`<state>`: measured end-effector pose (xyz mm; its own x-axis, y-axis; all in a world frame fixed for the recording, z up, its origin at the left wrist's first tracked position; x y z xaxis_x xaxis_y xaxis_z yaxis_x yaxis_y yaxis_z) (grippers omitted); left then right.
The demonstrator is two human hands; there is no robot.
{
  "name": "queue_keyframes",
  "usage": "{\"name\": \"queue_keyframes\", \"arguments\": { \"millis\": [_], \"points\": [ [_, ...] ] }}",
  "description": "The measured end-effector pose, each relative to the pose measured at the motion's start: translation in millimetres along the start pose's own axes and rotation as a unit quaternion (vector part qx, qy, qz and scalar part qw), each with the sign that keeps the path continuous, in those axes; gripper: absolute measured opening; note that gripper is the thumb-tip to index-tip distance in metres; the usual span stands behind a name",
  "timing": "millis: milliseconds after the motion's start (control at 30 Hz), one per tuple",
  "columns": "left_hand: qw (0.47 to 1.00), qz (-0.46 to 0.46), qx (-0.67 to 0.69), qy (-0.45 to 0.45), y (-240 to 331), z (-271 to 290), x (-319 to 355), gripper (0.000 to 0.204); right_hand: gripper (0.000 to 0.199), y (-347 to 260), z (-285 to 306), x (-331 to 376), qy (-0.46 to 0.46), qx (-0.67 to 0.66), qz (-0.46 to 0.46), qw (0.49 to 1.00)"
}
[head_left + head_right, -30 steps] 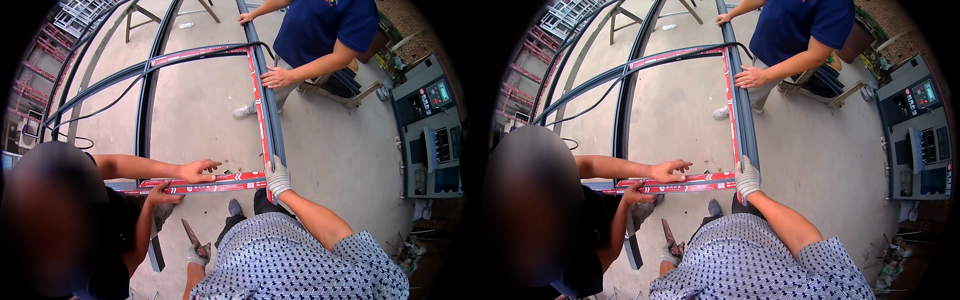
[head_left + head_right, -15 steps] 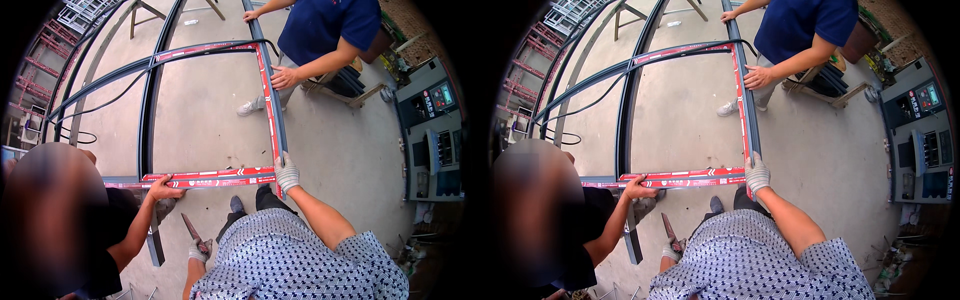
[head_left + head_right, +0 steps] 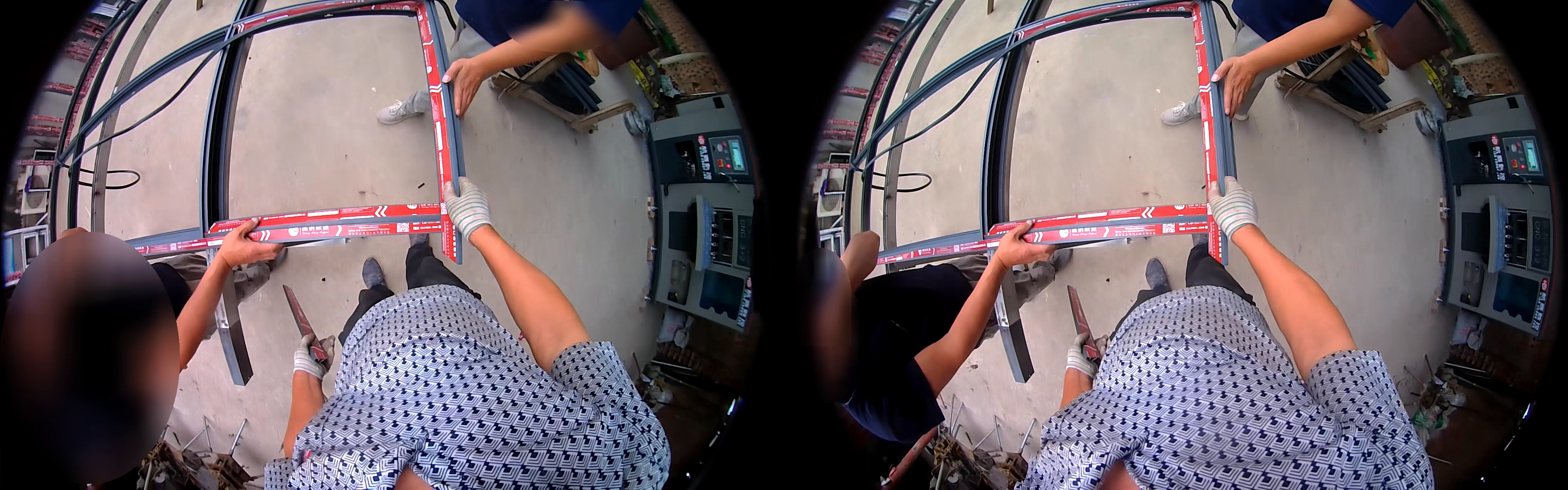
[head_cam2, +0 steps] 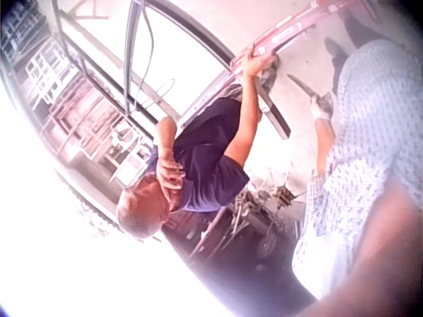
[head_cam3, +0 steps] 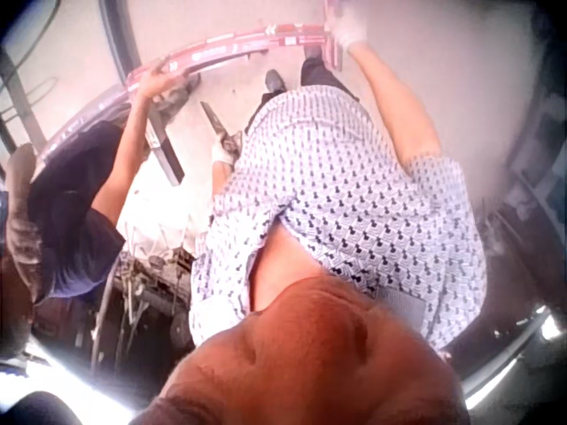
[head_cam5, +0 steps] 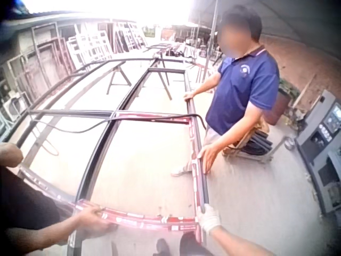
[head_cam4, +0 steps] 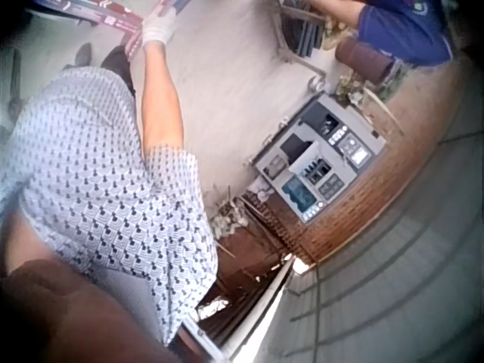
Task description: The person picks up long metal frame profiles and places them onto a large metal jig to form a window frame structure. They work alongside two other individuals, coordinating to align and fit the frame pieces together. The person handles the profiles with gloved hands, adjusting their positions on the jig.
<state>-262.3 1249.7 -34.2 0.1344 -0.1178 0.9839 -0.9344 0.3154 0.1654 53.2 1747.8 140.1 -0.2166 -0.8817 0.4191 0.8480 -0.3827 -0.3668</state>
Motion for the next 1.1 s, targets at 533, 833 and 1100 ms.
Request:
{"name": "queue_keyframes", "arguments": {
  "millis": [533,833,1100],
  "points": [
    [0.999,0.000,-0.030,0.016,-1.2,-6.0,5.3,0.046,0.047,-12.1,4.8,5.3,0.015,0.047,0.020,0.999],
    [0.999,0.017,-0.044,-0.022,-8.0,-13.0,-31.0,0.055,0.050,-7.7,7.6,5.5,0.000,0.064,-0.017,0.998],
    [0.998,0.023,-0.057,0.001,-1.9,0.3,-44.8,0.050,0.049,-8.5,11.3,10.8,0.002,0.070,-0.030,0.997]
  ]
}}
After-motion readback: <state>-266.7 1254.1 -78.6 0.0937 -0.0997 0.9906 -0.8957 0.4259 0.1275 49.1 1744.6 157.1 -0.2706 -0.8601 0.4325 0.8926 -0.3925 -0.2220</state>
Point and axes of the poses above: each hand's wrist, its own x-axis away from the middle knuckle, its own z-axis out of the back of the hand, y = z × x, the point moved 8 cm from there along -x, towards the middle knuckle, and after that the axes turned 10 degrees about -z, right-handed, at the moved point
